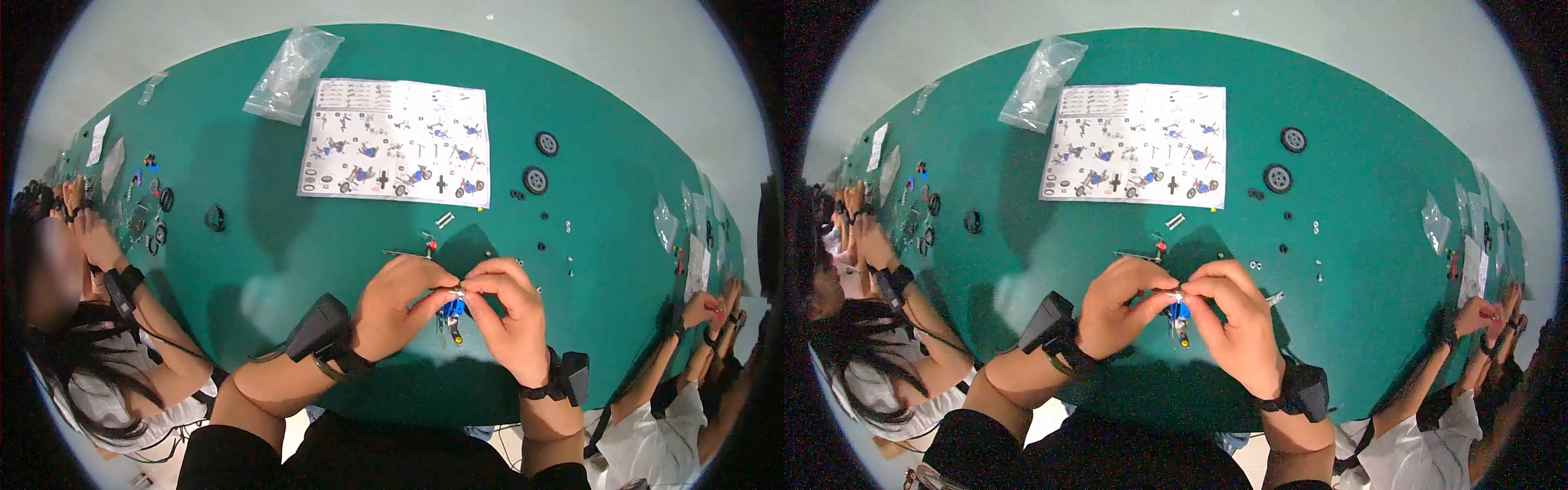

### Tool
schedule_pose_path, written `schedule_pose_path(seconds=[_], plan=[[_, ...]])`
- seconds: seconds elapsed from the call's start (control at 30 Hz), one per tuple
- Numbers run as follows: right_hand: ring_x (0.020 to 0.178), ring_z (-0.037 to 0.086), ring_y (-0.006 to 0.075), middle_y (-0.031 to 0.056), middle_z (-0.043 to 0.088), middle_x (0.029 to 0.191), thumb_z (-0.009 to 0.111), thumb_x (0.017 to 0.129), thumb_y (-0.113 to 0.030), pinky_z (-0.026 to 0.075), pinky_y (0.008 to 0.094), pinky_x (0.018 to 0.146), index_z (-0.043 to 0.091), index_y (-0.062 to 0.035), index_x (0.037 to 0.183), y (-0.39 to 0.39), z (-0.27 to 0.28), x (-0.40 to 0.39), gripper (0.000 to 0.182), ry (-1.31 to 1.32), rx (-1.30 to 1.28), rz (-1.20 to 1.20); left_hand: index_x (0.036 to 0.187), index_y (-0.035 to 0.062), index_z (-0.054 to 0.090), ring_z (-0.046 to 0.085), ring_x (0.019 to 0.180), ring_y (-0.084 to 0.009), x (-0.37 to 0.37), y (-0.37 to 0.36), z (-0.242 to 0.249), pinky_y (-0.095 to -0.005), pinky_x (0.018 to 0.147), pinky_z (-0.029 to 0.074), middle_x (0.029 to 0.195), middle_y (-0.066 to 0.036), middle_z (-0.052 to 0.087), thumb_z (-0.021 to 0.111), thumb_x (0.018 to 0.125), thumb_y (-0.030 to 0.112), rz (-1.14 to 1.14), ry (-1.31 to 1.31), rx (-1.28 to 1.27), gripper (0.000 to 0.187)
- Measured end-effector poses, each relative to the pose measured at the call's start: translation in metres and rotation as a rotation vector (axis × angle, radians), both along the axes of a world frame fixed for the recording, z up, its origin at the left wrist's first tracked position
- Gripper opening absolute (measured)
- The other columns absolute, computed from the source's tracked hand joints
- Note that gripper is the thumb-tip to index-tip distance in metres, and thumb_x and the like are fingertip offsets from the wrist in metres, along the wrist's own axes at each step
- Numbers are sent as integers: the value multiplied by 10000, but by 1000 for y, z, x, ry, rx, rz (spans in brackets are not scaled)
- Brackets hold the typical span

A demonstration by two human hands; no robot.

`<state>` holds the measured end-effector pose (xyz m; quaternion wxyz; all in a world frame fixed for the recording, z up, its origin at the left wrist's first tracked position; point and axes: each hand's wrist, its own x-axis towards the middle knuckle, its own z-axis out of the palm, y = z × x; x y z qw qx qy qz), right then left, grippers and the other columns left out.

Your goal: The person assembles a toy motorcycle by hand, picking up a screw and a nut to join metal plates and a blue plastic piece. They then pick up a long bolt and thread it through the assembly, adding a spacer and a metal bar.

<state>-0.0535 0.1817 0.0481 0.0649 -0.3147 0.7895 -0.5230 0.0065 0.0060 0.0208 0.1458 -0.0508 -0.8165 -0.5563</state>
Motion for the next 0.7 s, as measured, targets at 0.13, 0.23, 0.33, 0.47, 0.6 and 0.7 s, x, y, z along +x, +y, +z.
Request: schedule_pose_path(seconds=[0.13, 0.23, 0.33, 0.47, 0.6, 0.7], plan=[[846, 624, 262, 123, 607, 949, 671, 795, 51, 505, 327, 731, 625, 4, 937, -1, -1, 0, 157, 30, -16, 4, 917, 72, 668, 633, 844, -243, -1, -3, -1, -357, 771, 474, 910, -70, 679, 741, 784, 72, -19, 19, -41, 152], [847, 620, 273, 126, 603, 954, 659, 805, 44, 503, 330, 730, 620, 8, 942, -1, -5, 1, 147, 34, -41, 3, 911, 67, 659, 630, 839, -259, -2, -2, -1, -363, 762, 477, 903, -75, 673, 740, 785, 89, -16, 60, -134, 152], [845, 616, 278, 126, 597, 953, 650, 816, 34, 500, 334, 730, 614, 8, 955, -1, -4, 2, 146, 32, -31, -1, 925, 63, 653, 625, 824, -270, -1, 0, -2, -365, 749, 479, 896, -77, 668, 737, 785, 90, -6, 105, -190, 165], [846, 608, 284, 130, 588, 955, 644, 824, 26, 499, 340, 729, 604, 6, 961, 0, -3, 2, 144, 5, -53, 9, 950, 60, 650, 620, 803, -271, -1, -2, -1, -363, 743, 479, 892, -79, 664, 736, 783, 80, -15, 139, -223, 189], [860, 603, 289, 132, 579, 969, 643, 823, 21, 499, 343, 731, 594, 5, 955, 1, 1, 3, 142, 15, -66, 26, 942, 40, 653, 620, 819, -236, 0, 1, 5, -339, 748, 475, 901, -88, 665, 720, 794, 28, -20, 42, -79, 163], [868, 599, 295, 134, 571, 972, 644, 820, 19, 496, 346, 732, 585, 6, 947, 0, -3, 2, 140, 21, -83, 15, 918, 10, 658, 610, 860, -200, 1, 0, 0, -306, 780, 472, 917, -94, 663, 701, 811, -17, -36, -56, 56, 118]])
